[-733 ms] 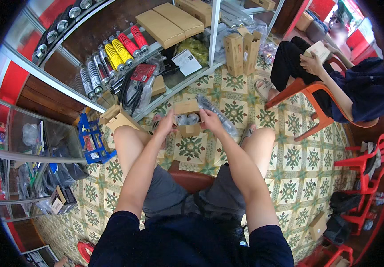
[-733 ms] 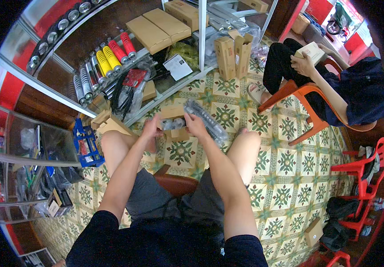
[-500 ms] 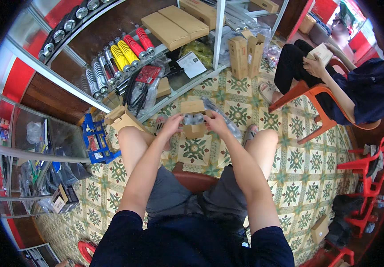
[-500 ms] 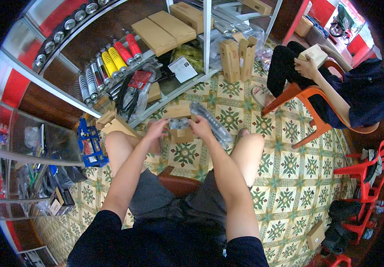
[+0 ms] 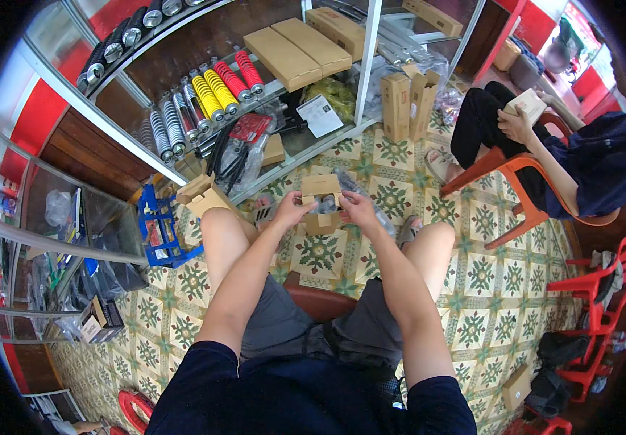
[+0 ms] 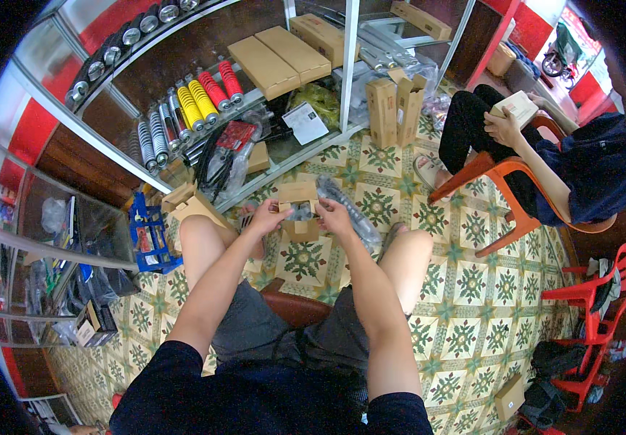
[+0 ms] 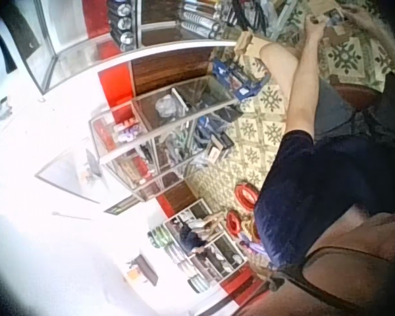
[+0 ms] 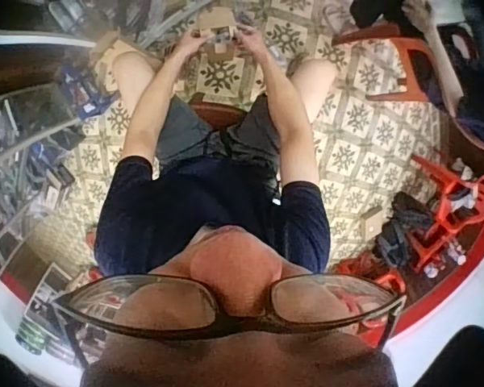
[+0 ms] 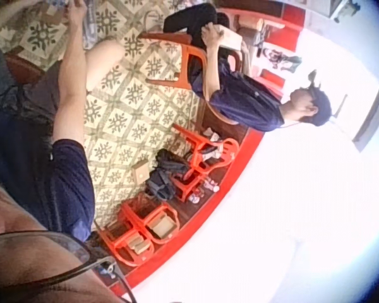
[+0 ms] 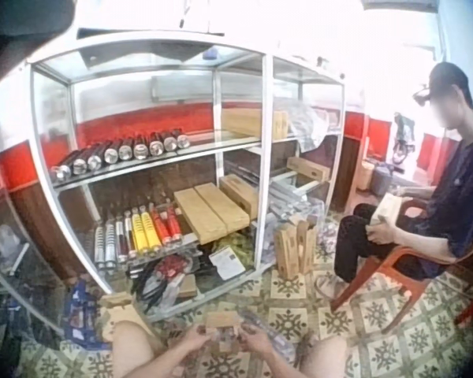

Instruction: The person unboxes and handles motorcycle shock absorbers by removing them from plastic sleeves and cardboard boxes, and then places the boxes on a shelf.

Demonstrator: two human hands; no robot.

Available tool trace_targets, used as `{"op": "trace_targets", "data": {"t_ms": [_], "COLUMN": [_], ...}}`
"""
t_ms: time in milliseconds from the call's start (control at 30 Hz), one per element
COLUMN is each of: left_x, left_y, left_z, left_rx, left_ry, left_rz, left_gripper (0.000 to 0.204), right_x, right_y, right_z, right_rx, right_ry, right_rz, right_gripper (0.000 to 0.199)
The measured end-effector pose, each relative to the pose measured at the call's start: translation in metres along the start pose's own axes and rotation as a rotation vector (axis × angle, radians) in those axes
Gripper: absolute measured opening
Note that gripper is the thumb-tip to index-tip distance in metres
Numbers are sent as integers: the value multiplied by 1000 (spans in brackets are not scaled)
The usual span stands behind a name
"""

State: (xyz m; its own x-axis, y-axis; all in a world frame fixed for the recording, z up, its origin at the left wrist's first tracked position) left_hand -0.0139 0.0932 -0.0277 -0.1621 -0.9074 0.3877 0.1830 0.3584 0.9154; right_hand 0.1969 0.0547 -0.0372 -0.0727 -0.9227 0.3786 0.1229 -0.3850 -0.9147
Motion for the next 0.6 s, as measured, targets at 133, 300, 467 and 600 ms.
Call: {"op": "trace_targets", "data": {"t_ms": [133,300,467,600], "left_x": [-4,-11,-1,0], "left_y": [1,-4,3,-8], "left_z": [-4,8,-1,-11], "left_rx": [-58,-148,-77,58], "left_ry": [-11,42,31,-94], "left_rz": [-53,-137,-100,33], "left_gripper": [61,61,62,55], "right_x": [4,5,6,9], "right_y": [2,-16,-12,-12], "right_z": [2,-4,3,-1], "right_rx": [67,350,249,193], "right_ry": [-15,37,83,70], "right_rz": [-11,123,90,80], "right_gripper": [46,46,45,46]}}
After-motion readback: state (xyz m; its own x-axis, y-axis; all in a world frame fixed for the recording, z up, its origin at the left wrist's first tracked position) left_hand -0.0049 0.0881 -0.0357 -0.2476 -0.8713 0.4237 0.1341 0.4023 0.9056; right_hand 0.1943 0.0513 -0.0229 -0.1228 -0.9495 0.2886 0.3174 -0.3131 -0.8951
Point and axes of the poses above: each hand's wrist, its own x-axis away from the middle knuckle, its own z-axis out of the back of the hand, y = z × x, the point moved 10 cm from there along -x, towards the middle knuckle, and after that the axes turned 12 degrees about x, right-handed, at the moved point
